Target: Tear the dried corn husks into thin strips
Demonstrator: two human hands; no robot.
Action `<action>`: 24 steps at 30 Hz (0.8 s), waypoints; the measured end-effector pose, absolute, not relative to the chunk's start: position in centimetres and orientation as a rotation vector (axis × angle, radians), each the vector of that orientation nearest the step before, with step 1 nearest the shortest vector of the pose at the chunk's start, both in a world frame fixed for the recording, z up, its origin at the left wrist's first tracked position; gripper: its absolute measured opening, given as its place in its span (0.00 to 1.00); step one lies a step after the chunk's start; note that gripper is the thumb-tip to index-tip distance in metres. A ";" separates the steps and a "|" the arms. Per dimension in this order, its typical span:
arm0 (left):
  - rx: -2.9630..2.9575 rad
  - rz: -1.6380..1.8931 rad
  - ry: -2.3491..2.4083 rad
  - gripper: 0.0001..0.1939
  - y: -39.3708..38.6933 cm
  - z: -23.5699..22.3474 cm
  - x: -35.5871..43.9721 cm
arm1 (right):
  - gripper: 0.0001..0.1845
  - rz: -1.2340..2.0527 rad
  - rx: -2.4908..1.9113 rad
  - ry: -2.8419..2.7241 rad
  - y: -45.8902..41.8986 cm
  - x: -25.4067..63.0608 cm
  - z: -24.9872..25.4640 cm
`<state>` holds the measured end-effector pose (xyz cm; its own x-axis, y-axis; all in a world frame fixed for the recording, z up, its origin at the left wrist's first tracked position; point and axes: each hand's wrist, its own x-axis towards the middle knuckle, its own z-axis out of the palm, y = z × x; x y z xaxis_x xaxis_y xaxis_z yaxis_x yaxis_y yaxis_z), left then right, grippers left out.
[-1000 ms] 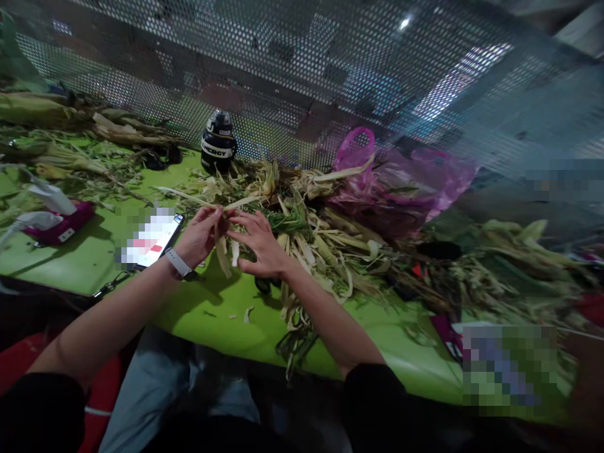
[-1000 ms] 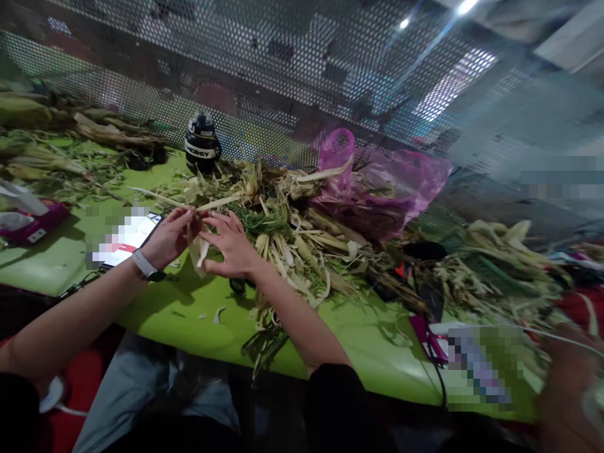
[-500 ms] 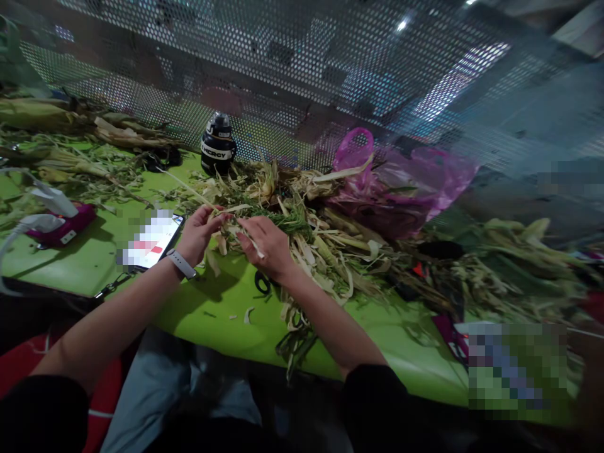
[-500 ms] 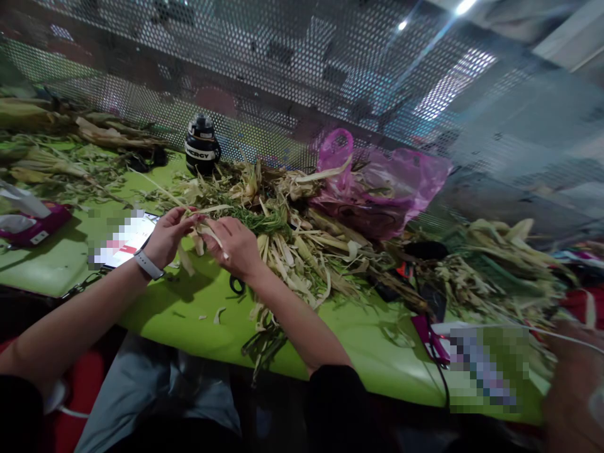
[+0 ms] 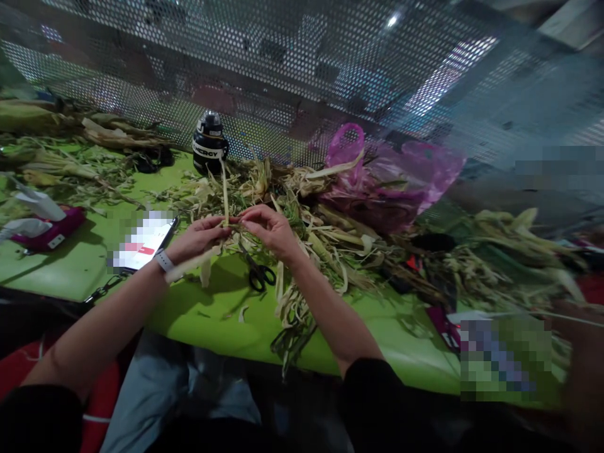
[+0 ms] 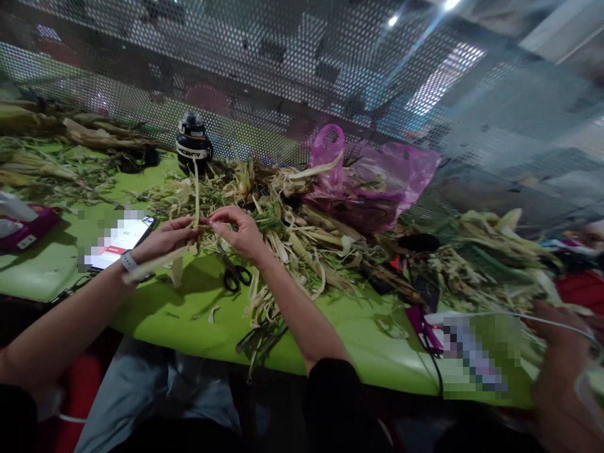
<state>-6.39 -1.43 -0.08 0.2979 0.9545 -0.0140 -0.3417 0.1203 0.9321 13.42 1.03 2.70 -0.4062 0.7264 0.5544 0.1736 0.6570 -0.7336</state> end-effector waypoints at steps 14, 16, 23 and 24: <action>1.140 1.160 0.732 0.23 -2.1 0.7 -6.3 | 0.17 -0.075 -0.805 -2.264 1.3 12.9 0.6; 1.198 1.200 0.768 0.22 -2.0 0.7 -6.2 | 0.12 -0.060 -0.771 -2.310 1.3 13.0 0.9; 1.448 1.910 1.107 0.18 -2.6 1.5 -6.4 | 0.14 -0.062 -1.035 -2.134 -0.7 12.8 2.6; 1.487 1.946 1.087 0.14 -3.0 1.5 -6.4 | 0.14 -0.068 -1.063 -2.082 -0.9 12.7 2.8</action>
